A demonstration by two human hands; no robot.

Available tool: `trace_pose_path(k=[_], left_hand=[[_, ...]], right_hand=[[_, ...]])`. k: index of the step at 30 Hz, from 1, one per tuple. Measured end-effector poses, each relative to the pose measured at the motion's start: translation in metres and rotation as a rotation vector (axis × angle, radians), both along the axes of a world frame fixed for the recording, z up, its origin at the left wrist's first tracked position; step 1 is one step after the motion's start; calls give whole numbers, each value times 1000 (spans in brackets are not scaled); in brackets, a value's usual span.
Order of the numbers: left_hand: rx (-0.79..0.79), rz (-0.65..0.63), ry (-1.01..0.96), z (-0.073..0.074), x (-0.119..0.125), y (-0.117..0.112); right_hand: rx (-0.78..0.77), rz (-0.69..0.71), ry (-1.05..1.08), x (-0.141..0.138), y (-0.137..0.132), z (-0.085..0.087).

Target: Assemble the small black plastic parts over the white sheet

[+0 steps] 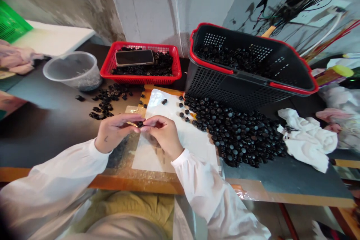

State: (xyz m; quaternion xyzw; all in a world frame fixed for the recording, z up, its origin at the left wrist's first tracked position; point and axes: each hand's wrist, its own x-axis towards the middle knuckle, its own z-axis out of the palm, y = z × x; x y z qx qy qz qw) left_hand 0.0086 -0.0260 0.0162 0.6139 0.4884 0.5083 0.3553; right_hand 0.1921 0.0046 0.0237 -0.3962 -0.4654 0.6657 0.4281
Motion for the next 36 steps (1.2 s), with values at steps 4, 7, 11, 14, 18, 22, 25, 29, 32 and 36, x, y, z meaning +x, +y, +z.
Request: trace_pose_path(k=[4, 7, 11, 14, 18, 22, 25, 29, 32, 36], left_hand=[[-65, -6, -104, -3, -1, 3], [-93, -1, -164, -7, 0, 4], [-98, 10, -159, -10, 1, 4], [-76, 16, -117, -8, -1, 3], [-14, 0, 15, -4, -4, 2], [135, -42, 119, -5, -8, 1], [292, 8, 258, -5, -9, 1], [495, 123, 495, 1, -11, 1], [574, 197, 549, 5, -13, 5], [579, 27, 418, 2, -11, 9]], right_hand=[[3, -28, -17, 1, -1, 3], [-6, -32, -15, 0, -1, 3], [-14, 10, 6, 1, 0, 1], [16, 39, -21, 2, 2, 0], [95, 48, -54, 3, 2, -2], [-17, 153, 88, 0, 0, -5], [-46, 213, 120, -2, -2, -6], [-64, 180, 145, -2, -2, -3], [-27, 145, 85, -1, -2, -1], [37, 143, 0, 1, -1, -2]])
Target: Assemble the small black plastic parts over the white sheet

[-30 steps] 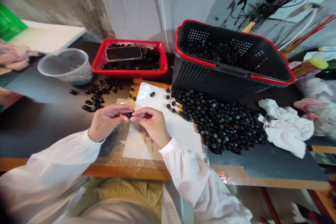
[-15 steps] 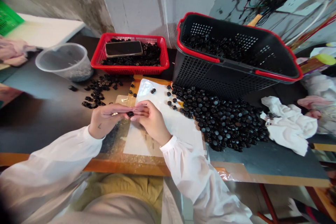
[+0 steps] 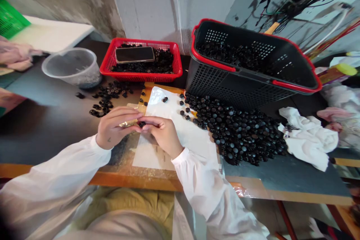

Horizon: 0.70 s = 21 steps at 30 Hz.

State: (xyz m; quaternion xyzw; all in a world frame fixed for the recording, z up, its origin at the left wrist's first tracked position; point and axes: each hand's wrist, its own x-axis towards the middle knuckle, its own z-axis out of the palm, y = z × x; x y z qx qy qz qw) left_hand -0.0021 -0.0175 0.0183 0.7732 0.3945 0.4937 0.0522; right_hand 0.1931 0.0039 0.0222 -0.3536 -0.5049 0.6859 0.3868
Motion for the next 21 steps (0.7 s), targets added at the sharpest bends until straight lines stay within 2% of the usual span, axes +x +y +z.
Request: trace_pose_path(k=[2, 6, 11, 13, 15, 19, 21], left_hand=[[-52, -49, -64, -3, 4, -2], [-115, -42, -133, -6, 11, -9], [-131, -32, -146, -2, 10, -8], [-112, -32, -97, -1, 5, -5], [-82, -5, -14, -2, -1, -1], [-65, 110, 73, -7, -11, 6], [-69, 115, 106, -10, -14, 9]], right_hand=[[-17, 3, 0, -1, -1, 0], [-70, -27, 15, -3, -6, 0], [36, -18, -25, -4, -8, 4], [147, 3, -81, 1, -3, 7], [351, -28, -235, 11, 6, 11], [847, -315, -745, 48, 32, 14], [949, -421, -978, 67, 47, 11]])
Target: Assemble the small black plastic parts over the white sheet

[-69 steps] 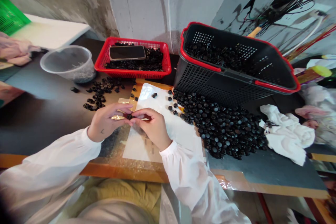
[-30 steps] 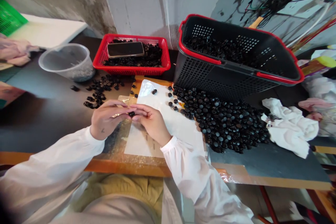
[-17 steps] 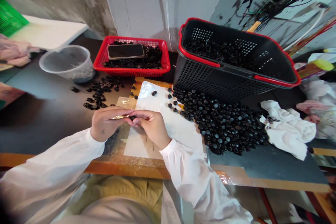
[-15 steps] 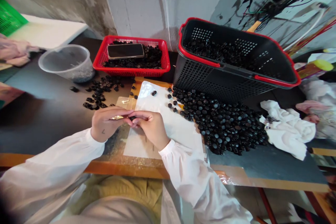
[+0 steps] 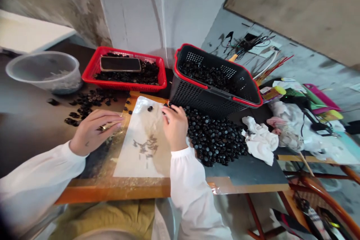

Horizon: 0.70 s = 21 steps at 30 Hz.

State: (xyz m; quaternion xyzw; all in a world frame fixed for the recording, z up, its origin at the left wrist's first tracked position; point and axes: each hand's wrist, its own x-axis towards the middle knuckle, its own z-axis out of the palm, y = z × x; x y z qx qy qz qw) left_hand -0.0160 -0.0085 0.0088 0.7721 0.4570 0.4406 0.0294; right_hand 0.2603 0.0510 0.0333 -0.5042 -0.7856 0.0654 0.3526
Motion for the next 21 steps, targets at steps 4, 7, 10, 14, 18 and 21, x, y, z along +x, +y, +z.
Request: trace_pose_path(k=[4, 7, 10, 14, 18, 21], left_hand=[[-83, -151, 89, -4, 1, 1], [-141, -278, 179, -10, 8, -3], [-159, -285, 270, -15, 16, -5], [-159, -284, 277, -17, 23, -5], [-172, -297, 312, -18, 28, -6], [-174, -288, 356, -20, 31, -8]], right_hand=[[54, -166, -188, 23, 19, -13], [77, -154, -208, 21, 19, -16], [102, -66, -197, 5, 13, -13], [55, 51, -270, -18, 8, -10], [-20, 41, -366, -35, 16, -16], [-29, 29, -380, -43, 27, -21]])
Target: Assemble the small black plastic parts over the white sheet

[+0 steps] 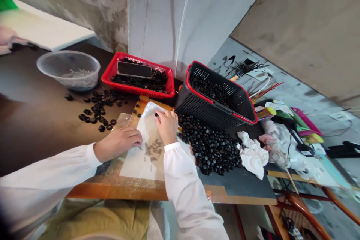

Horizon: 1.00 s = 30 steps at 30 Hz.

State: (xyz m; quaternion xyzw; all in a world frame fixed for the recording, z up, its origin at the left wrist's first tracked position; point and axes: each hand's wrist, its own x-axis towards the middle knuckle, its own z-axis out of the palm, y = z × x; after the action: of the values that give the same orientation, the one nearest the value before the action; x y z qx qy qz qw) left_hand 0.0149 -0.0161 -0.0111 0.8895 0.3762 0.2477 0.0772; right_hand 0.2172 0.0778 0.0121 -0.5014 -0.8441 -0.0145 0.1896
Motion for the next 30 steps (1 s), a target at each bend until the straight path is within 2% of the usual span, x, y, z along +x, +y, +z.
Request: trace_pose_path(k=[3, 7, 11, 15, 19, 25, 30], left_hand=[[-36, 33, -64, -1, -1, 0], [-64, 90, -288, 3, -9, 3], [-182, 215, -542, 11, -15, 8], [-340, 377, -767, 16, -18, 11], [-338, 416, -788, 15, -19, 12], [-262, 395, -788, 12, -20, 13], [-202, 380, -747, 13, -20, 11]], right_hand=[[-28, -7, 17, -3, 8, -4], [-43, 17, 82, -1, 7, -2], [-154, 149, 311, -6, -8, 3], [-395, 249, 645, -22, -29, 4], [-511, 287, 837, -33, -43, 7], [-478, 271, 818, -33, -48, 11], [-590, 251, 872, -35, -51, 5]])
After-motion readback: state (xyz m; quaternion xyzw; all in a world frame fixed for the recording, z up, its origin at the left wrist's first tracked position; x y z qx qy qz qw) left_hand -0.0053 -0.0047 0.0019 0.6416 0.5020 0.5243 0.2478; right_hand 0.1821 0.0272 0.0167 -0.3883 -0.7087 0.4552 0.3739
